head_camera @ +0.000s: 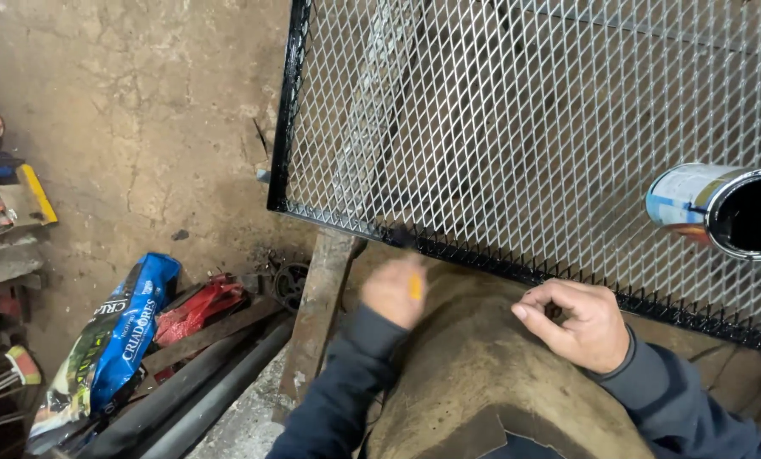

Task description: Painting a metal mesh frame with black paint using a brush.

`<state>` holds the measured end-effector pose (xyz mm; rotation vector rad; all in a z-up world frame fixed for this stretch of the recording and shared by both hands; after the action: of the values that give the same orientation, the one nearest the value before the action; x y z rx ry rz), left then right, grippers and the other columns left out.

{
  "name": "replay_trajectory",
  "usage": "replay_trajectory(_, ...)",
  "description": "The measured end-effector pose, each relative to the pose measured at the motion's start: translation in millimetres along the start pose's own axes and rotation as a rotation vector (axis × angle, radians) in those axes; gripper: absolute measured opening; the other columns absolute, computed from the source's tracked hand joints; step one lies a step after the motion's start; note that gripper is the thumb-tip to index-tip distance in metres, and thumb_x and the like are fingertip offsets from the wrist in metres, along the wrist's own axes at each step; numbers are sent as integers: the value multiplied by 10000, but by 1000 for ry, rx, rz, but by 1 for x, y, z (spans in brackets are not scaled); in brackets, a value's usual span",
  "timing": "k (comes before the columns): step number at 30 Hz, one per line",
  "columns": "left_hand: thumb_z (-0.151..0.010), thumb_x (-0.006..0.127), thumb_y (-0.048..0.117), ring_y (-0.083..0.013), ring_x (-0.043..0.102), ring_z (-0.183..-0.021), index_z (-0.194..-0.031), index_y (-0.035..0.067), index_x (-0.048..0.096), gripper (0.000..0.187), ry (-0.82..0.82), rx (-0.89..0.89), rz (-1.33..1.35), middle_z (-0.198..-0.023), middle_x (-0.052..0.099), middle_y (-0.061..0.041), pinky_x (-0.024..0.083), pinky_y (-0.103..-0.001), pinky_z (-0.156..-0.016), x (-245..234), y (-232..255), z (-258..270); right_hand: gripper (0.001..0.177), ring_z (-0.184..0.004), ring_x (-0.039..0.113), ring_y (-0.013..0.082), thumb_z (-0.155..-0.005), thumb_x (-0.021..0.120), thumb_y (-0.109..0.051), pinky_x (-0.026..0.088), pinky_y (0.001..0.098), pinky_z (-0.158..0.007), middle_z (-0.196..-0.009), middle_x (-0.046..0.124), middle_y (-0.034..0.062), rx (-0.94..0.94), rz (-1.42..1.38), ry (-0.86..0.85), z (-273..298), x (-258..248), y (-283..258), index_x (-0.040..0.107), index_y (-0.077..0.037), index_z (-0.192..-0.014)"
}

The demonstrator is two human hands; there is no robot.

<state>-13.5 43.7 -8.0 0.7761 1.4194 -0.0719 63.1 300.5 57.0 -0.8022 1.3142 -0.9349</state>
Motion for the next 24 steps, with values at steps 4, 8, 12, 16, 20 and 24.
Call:
replay_trajectory(4,-967,684,185,-297,745,-774,-1130,39,744,227,-40,-7,372,-967,756,-164,608,-365,-698,16,36,-7,143,-633,738,144,-799,814,-171,556,271,-566,-737,748,53,-6,0,24,7,0,-1,735,-54,-817)
replay_trajectory(8,-991,650,168,-244,768,-750,-1133,42,750,215,13,-242,413,-971,777,-137,629,-342,-660,1,-23,-14,144,-599,728,143,-791,819,-165,549,269,-544,-739,755,53,31,5,42,13,-2,5,739,-47,-811)
replay_trajectory(12,-979,649,149,-275,726,-731,-1112,20,729,202,112,-123,1,-919,746,-145,607,-370,-626,-22,-24,-15,145,-594,725,137,-798,817,-167,546,263,-536,-750,758,52,36,13,60,19,-7,5,738,-46,-814)
replay_trajectory(16,-982,666,123,-263,696,-679,-1088,13,729,165,-10,54,-16,-872,742,-152,595,-384,-598,28,16,-8,140,-610,726,127,-810,812,-172,539,254,-537,-753,754,49,12,16,103,22,-11,8,738,-54,-821)
replay_trajectory(20,-922,653,151,-318,727,-798,-1169,13,729,292,-121,131,587,-950,743,-169,621,-399,-708,22,80,-19,141,-626,721,119,-823,807,-174,535,249,-552,-763,748,48,-24,32,127,27,-15,5,731,-56,-827)
replay_trajectory(24,-936,678,206,-307,746,-740,-1146,69,770,266,-113,-98,313,-973,759,-176,616,-383,-666,16,17,-22,129,-570,702,121,-805,815,-168,520,254,-509,-730,750,47,48,31,159,31,-21,11,747,-59,-817)
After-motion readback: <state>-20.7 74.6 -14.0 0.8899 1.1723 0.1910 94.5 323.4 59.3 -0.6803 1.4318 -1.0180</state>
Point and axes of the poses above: each hand's wrist, its own z-axis away from the middle knuckle, its own x-axis out of the palm, y = z × x, the point moved 7 cm from there along -z, towards the middle knuckle
